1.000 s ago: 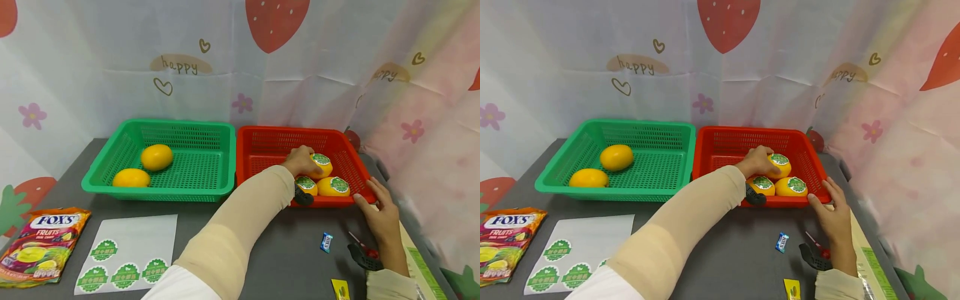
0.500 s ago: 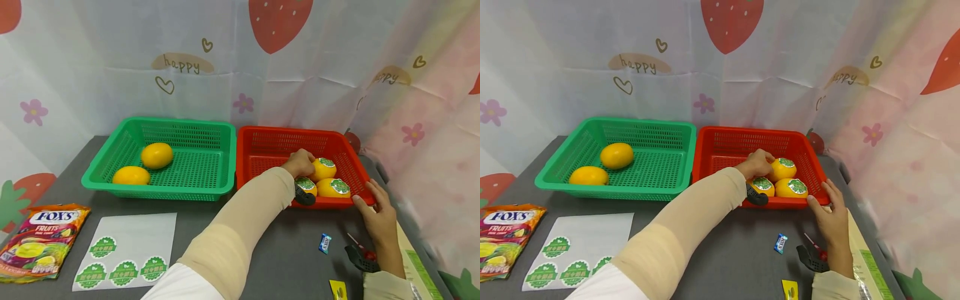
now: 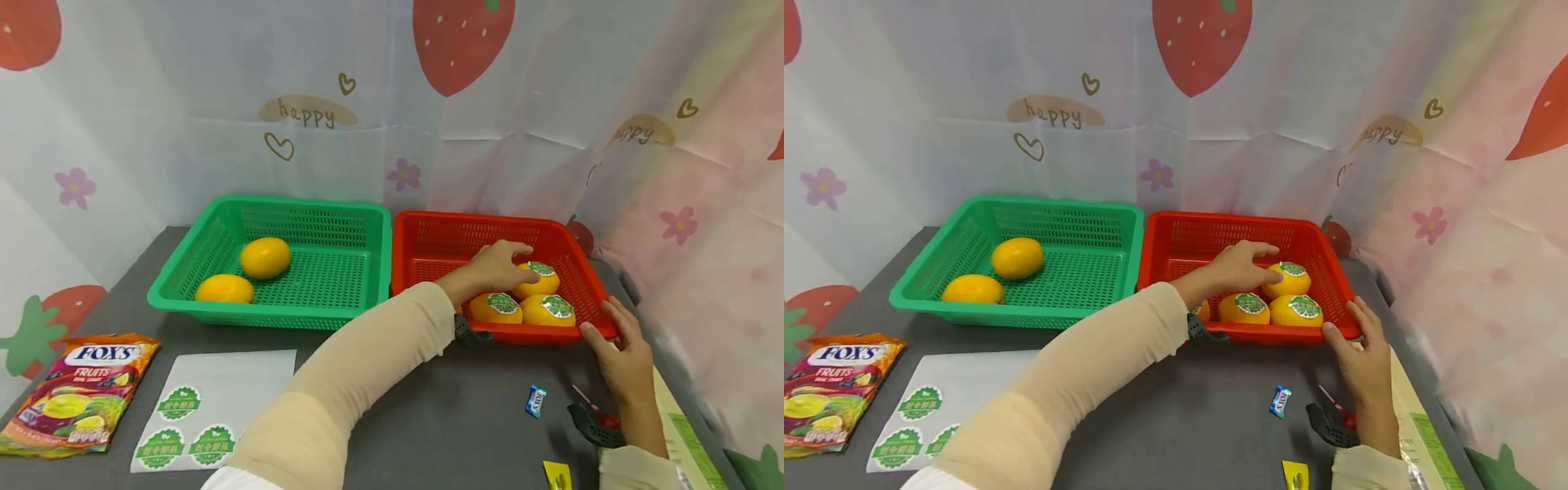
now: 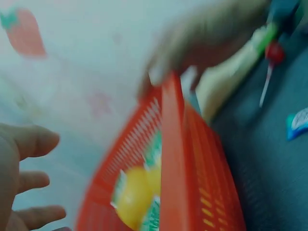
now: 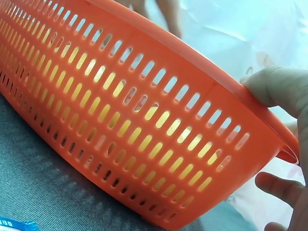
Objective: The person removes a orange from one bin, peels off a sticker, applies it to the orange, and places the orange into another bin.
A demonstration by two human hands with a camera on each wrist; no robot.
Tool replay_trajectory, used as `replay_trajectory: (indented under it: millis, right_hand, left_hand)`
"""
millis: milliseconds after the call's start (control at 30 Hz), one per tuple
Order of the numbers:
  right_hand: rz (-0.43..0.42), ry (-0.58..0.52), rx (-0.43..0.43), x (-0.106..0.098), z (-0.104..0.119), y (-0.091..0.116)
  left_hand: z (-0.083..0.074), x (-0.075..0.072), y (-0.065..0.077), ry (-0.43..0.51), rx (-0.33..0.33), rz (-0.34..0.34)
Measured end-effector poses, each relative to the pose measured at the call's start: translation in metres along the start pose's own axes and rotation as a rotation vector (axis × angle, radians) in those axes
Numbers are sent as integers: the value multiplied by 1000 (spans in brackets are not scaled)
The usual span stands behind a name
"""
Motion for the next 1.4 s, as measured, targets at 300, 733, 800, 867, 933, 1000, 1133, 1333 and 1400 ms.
replay_trajectory:
  millis: [300,733,800,867,933,1000,1133,1333,1400]
  right_hand:
    - [10,29,19,-2,-4,0]
    - [11,17,38,-1,-6,1]
    - [14,14,35,-1,-5,1]
    - [16,11,33,0,-4,1]
    - [17,5,32,0,-2,0]
    - [20,1,28,1,0,-1]
    - [24,-1,12,3,2,-2]
    - [23,-11,-1,2,-2,0]
    - [24,-15,-6,0,-1,0]
  left_hand:
    - [-6,-81,120,104,275,-209]
    - [94,-204,283,324,399,-593]
    - [113,-220,304,371,402,-655]
    - [133,-232,323,460,435,-692]
    - [154,-243,339,551,492,-725]
    - [174,-251,352,660,554,-751]
    - [212,-259,368,765,502,-829]
    - [258,-256,362,596,226,-819]
    - [270,-251,356,554,155,-777]
Point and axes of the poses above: each hand's wrist, its own y-axis away from the middle knuckle, its own x-axis out of the palm, z = x × y, the point moved 7 cm from there along -y, towards the middle knuckle, and after that the axes turned 1 degree about -y, right-handed, at the moved point
